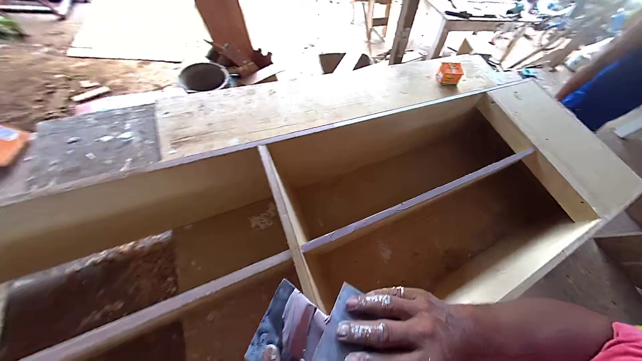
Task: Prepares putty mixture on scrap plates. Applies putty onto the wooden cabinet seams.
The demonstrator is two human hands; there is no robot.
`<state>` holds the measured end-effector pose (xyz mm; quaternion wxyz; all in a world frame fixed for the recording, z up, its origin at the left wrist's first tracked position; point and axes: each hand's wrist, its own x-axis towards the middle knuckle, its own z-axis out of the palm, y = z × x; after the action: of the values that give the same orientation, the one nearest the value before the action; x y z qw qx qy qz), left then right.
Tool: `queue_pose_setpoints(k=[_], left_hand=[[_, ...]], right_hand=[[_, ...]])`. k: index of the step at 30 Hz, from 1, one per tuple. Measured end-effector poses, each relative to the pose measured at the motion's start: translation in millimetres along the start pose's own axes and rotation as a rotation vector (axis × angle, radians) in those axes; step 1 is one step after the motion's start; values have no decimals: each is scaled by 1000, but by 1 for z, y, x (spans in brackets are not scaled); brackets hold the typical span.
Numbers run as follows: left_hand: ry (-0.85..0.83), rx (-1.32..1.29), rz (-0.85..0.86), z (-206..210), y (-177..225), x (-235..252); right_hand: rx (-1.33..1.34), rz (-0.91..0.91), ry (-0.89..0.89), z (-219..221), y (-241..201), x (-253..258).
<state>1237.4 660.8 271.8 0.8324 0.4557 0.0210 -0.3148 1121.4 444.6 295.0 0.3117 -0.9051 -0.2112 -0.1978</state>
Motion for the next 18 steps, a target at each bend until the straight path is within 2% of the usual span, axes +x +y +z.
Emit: queue_pose_setpoints(k=[3, 6, 10, 13, 18], left_hand=[[4, -191, 100, 6, -27, -36], [6, -290, 218, 4, -41, -83], [37, -291, 407, -3, -57, -141], [216, -258, 498, -3, -83, -181], [517, -265, 588, 34, -141, -250]], right_hand=[[-77, -105, -51, -21, 19, -14], [-257, -65, -97, -50, 48, -35], [-421, -32, -212, -94, 94, -53], [-418, -108, -318, -106, 123, -44], [-246, -319, -459, -91, 169, 11]])
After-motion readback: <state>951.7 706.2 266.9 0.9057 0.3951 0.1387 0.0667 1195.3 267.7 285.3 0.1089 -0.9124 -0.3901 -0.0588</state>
